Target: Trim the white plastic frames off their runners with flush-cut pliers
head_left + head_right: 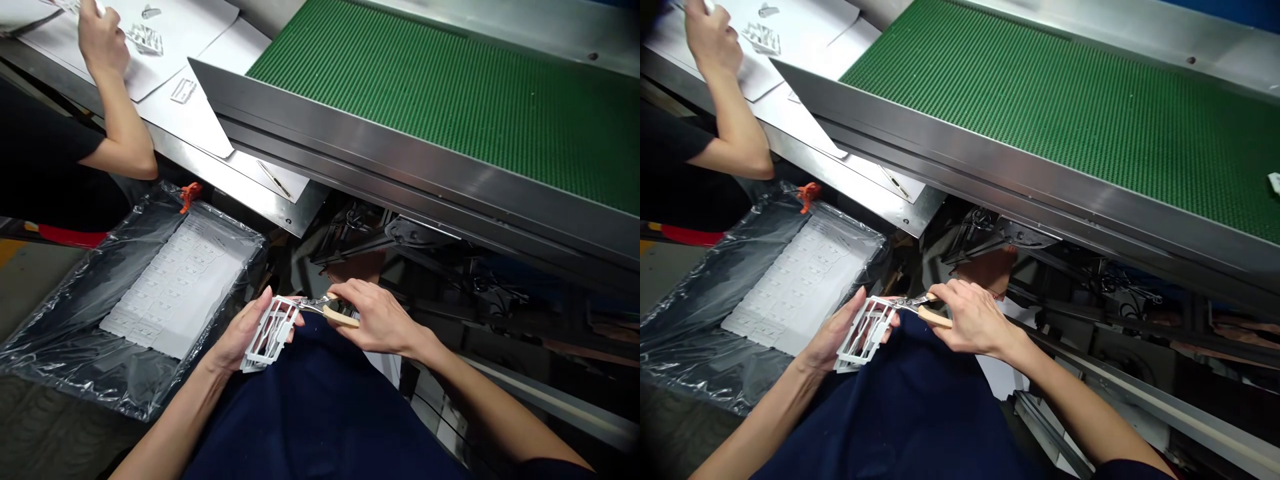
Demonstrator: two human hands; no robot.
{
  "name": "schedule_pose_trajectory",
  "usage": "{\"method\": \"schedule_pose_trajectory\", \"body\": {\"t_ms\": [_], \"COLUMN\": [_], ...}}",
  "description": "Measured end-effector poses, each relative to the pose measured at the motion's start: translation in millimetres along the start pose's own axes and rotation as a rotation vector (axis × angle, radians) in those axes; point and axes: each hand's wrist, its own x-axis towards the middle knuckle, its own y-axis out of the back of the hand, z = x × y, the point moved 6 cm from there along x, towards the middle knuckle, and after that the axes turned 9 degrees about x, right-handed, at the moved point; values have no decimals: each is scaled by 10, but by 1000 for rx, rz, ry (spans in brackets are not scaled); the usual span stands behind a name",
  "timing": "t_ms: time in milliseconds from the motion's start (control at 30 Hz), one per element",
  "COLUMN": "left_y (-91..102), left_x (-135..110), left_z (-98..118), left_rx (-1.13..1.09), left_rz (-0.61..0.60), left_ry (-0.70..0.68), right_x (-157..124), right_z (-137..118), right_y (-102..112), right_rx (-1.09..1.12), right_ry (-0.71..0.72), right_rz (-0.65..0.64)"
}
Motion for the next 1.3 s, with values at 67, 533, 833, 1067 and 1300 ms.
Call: {"method": "schedule_pose_trajectory", "body": {"t_ms": [67, 533, 833, 1067, 1300], "left_y": [-4, 1, 31, 38, 17], "left_x": [-4, -34, -19, -3, 87], "left_z": [8, -9, -42, -42, 43], "left_rx": [14, 14, -151, -208, -304], "left_rz": [-10, -20, -58, -65, -48], "left_ry": [-4, 15, 32, 39, -50], "right_x": [7, 35, 65, 69, 92], "right_z": [-8, -31, 174, 189, 155], "right_y": [4, 2, -93, -110, -321], "right_rx": [-24, 29, 440, 477, 756], "right_ry": [11, 69, -149, -225, -318], "right_rz": [-7, -41, 30, 119, 186]}}
